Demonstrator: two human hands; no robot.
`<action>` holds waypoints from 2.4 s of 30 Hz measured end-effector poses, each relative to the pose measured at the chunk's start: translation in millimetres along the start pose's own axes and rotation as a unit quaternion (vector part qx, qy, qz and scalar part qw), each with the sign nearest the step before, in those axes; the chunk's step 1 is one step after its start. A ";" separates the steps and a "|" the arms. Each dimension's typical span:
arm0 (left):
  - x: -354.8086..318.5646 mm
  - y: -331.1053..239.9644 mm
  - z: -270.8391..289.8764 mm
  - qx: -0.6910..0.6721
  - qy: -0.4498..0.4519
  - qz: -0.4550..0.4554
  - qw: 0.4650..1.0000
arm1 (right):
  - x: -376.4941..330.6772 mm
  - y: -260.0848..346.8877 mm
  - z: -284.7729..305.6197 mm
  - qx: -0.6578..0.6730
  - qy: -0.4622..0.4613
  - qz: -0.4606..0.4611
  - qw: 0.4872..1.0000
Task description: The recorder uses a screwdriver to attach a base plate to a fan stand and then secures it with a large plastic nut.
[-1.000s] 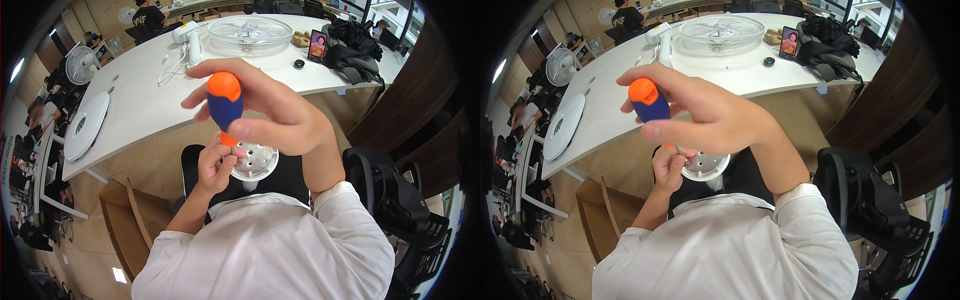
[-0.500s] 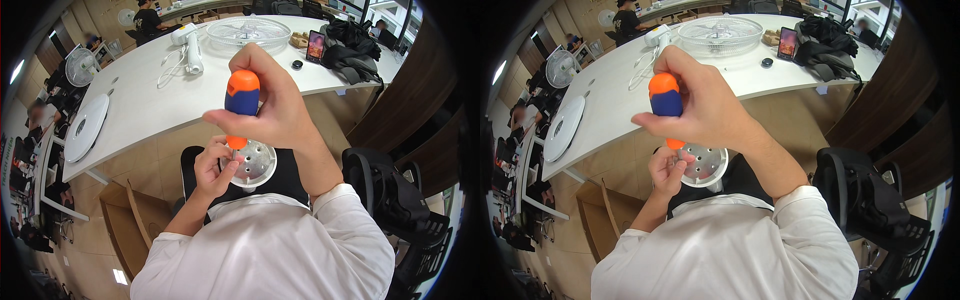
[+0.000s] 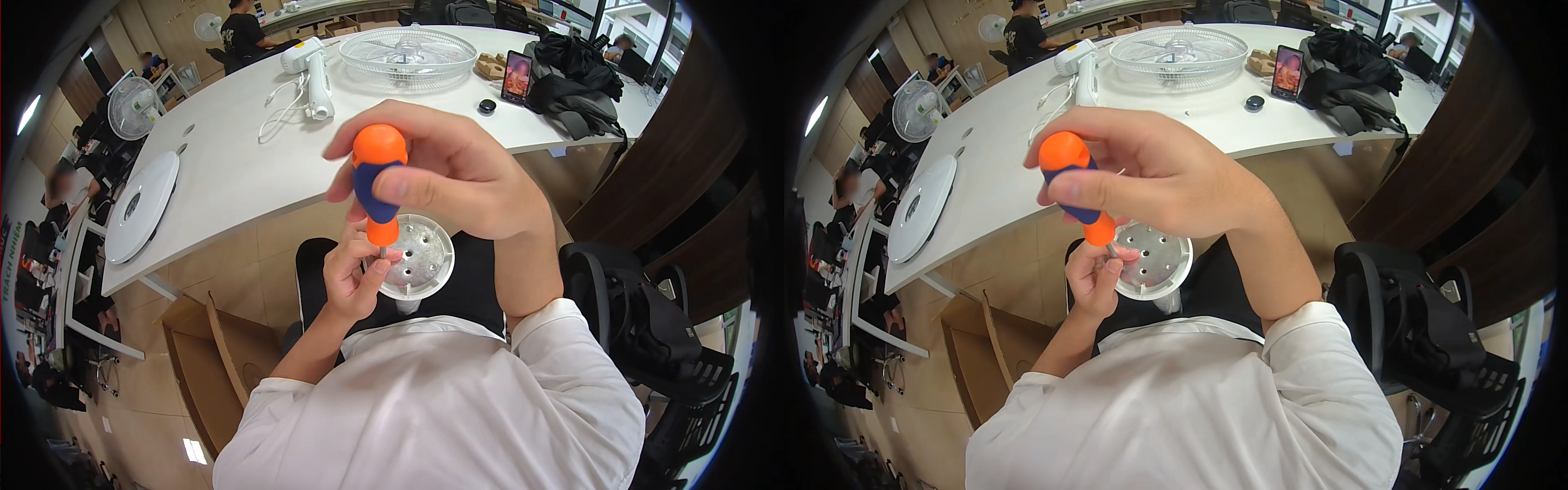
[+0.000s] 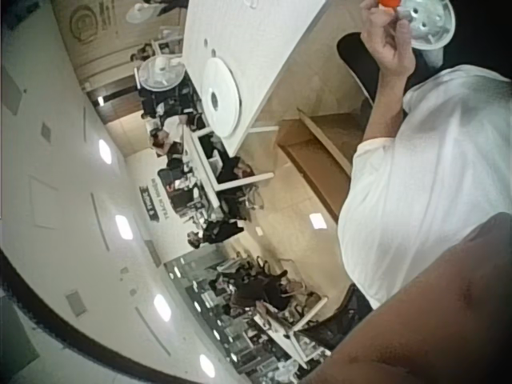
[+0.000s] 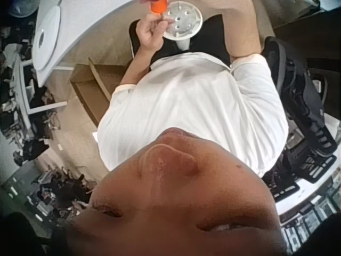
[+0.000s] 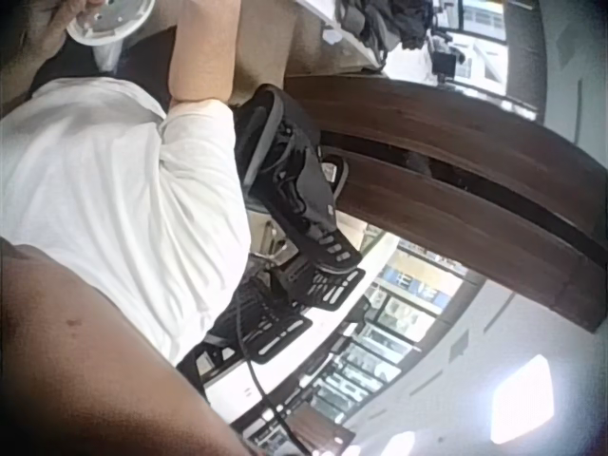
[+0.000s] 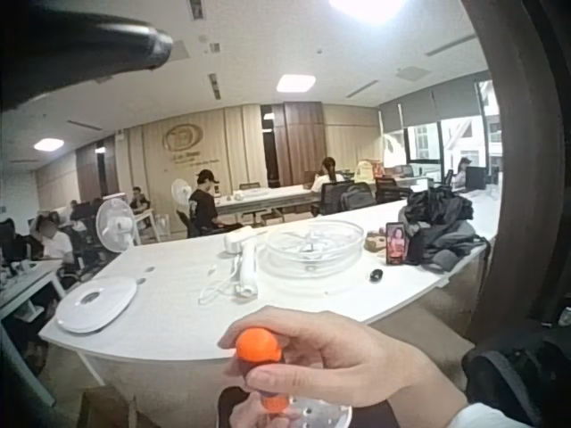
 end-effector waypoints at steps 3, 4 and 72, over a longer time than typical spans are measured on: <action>3.3 -3.1 3.6 0.028 0.017 -0.003 0.999 | 2.0 4.7 3.3 -0.099 -0.023 0.048 0.994; 12.9 -19.1 0.1 0.070 0.045 -0.043 0.996 | 2.4 8.5 7.6 -0.156 -0.058 0.062 0.984; 26.6 -8.3 -31.3 -0.035 0.135 -0.078 0.987 | 20.6 -15.5 -26.7 0.242 0.252 0.042 0.936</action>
Point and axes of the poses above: each hand's wrist, its own x-axis towards the middle knuckle, its own z-axis out of the back of the hand, y = z × x, the point moved 10 cm from there along x, towards the middle knuckle, and after that the axes turned 2 degrees about -z, right-handed, at the moved point
